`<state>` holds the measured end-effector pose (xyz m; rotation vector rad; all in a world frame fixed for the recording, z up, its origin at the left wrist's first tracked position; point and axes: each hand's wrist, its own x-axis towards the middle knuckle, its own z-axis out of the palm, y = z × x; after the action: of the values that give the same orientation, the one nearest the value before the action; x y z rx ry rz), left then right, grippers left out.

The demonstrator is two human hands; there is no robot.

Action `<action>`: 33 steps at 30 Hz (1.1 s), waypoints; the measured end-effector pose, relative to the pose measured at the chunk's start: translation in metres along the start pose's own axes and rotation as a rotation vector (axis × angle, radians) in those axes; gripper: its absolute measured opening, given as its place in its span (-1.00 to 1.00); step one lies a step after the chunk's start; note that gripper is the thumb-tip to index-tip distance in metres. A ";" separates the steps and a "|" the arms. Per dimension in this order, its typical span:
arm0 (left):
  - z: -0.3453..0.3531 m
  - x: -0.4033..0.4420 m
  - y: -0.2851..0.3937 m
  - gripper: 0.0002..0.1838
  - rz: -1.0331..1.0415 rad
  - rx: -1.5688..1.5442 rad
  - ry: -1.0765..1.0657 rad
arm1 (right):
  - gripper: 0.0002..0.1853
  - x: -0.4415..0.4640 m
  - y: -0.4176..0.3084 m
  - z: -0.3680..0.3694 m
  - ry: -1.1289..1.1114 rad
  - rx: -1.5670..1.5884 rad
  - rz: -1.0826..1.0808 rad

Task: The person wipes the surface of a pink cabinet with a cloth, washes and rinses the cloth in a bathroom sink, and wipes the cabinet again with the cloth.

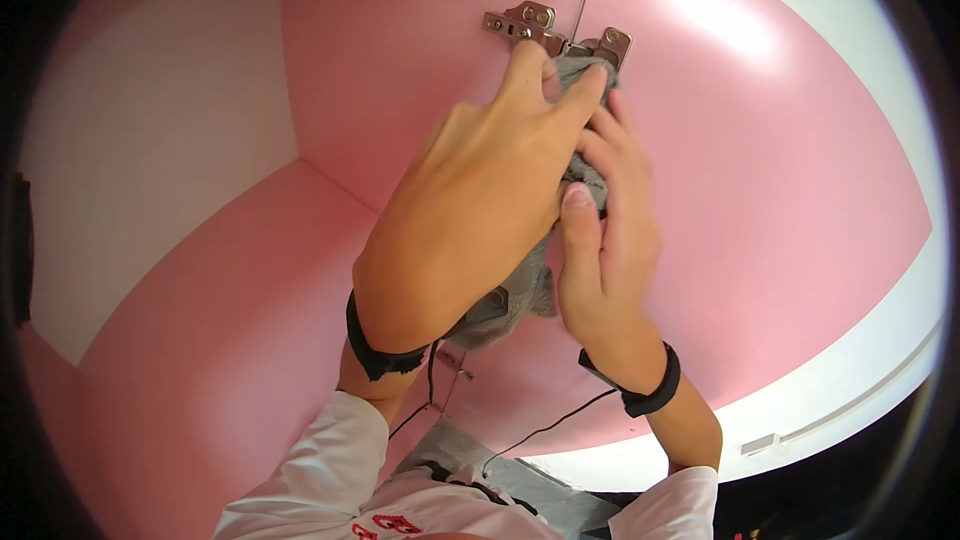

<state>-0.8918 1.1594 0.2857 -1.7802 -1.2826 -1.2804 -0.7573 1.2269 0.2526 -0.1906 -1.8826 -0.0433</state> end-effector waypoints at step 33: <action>0.014 0.021 0.012 -0.49 -0.022 -0.026 -0.009 | -0.64 0.032 -0.011 -0.043 -0.074 0.140 0.325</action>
<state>-0.8742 1.1743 0.3008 -1.7970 -1.2994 -1.3080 -0.7281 1.2147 0.2977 -0.4040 -1.8985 0.3204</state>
